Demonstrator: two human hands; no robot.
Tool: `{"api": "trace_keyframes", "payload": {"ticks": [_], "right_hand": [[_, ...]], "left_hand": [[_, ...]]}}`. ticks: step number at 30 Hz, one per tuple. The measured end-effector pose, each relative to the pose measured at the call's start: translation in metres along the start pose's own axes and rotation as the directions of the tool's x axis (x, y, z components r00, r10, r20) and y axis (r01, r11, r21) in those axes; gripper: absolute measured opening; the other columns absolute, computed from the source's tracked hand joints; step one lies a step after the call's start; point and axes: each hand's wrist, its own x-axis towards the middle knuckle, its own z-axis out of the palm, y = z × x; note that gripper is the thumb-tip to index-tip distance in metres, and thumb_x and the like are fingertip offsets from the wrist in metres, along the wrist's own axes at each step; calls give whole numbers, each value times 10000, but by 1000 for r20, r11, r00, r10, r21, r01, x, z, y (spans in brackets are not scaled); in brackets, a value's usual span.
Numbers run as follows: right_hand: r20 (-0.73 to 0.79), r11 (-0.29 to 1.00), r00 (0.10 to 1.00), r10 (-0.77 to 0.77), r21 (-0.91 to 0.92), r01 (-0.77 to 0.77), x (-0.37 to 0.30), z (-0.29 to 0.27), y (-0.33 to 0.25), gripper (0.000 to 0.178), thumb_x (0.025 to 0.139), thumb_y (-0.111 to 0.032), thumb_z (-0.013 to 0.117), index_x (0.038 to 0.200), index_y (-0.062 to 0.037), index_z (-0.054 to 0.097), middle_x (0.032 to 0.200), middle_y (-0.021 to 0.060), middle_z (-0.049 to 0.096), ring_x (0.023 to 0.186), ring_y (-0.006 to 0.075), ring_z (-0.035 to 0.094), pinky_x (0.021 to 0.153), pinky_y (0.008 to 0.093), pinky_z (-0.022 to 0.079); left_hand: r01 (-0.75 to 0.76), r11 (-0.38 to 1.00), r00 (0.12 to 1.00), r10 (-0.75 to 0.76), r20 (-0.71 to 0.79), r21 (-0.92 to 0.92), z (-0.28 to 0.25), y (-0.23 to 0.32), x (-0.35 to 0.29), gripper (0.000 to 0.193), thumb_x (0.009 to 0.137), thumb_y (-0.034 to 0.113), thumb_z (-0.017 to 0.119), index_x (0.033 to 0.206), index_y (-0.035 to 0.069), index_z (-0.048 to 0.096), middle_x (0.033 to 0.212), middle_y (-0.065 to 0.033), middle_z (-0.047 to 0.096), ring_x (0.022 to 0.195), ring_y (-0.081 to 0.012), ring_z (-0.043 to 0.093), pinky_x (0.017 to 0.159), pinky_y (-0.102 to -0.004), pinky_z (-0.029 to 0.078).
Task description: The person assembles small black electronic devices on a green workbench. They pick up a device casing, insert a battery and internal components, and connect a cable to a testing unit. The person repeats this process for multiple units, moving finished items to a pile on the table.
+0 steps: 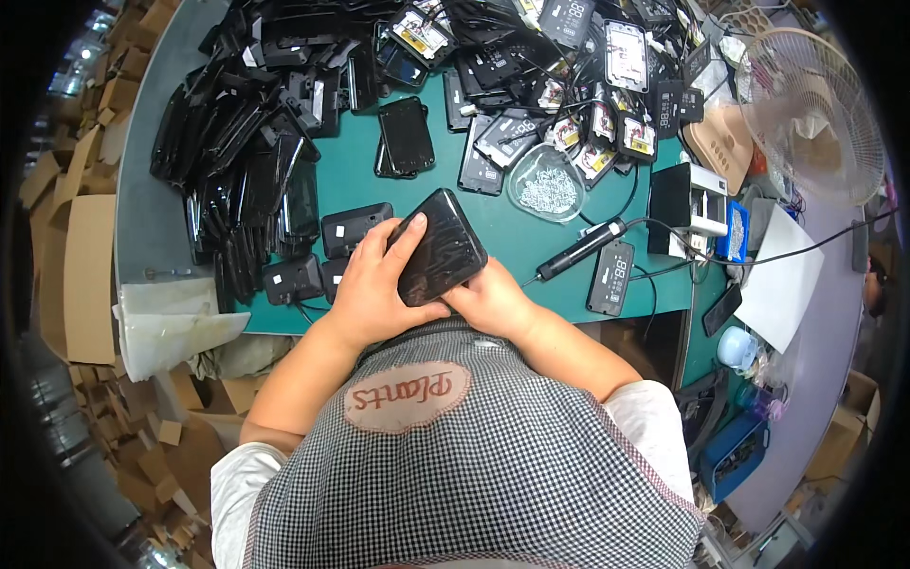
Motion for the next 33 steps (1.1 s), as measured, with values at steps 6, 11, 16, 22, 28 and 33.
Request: {"api": "trace_keyframes", "payload": {"ticks": [6,11,16,22,28,33], "right_hand": [[93,950,995,36,305,-63,-5,-9,0,322,860,-77,674,1161,16,607,1121,77,658,1015,179,619,901,347,507],[118,849,990,80,513,-130,-11,-16,-12,326,956,-229,600,1146,36,608,1102,85,654,998,157,607,884,320,506],[-254,860,921,296,491,-141,-9,-1,-5,331,1000,-255,498,1112,23,639,998,67,680,874,138,626,789,296,522],[-27,554,948,317,817,-161,1,-27,-2,426,1006,-345,505,1137,54,576,1025,166,678,821,247,698,717,349,590],[-457,979,889,-2,180,94,17,-34,3,322,928,-186,681,1141,40,594,963,72,656,801,130,654,724,250,546],[-145,972,985,95,226,-60,16,-41,6,205,976,-118,592,1086,52,626,905,53,651,750,108,633,684,242,532]], "left_hand": [[61,995,997,-58,47,-82,7,11,-4,1174,557,386,906,1532,169,289,1339,-227,449,1205,-413,493,1012,-503,429],[71,996,994,-67,81,-51,11,14,-3,1172,561,398,903,1529,145,293,1342,-232,445,1217,-418,484,1022,-497,422],[-12,993,1000,12,3,117,15,18,-2,1154,578,418,895,1529,161,295,1413,-228,407,1247,-420,464,1053,-500,392],[-211,966,960,234,-156,148,-7,-9,-8,587,726,-64,622,1298,64,595,1289,-182,608,1237,-373,556,1044,-429,445],[355,313,907,-342,245,-881,-3,-51,-30,306,938,54,597,1228,-40,569,1090,-68,668,940,-108,614,796,-256,503],[369,144,927,10,374,-918,-9,-57,-35,523,906,176,670,1320,-66,463,1272,-120,580,1169,-191,551,995,-342,426]]}}
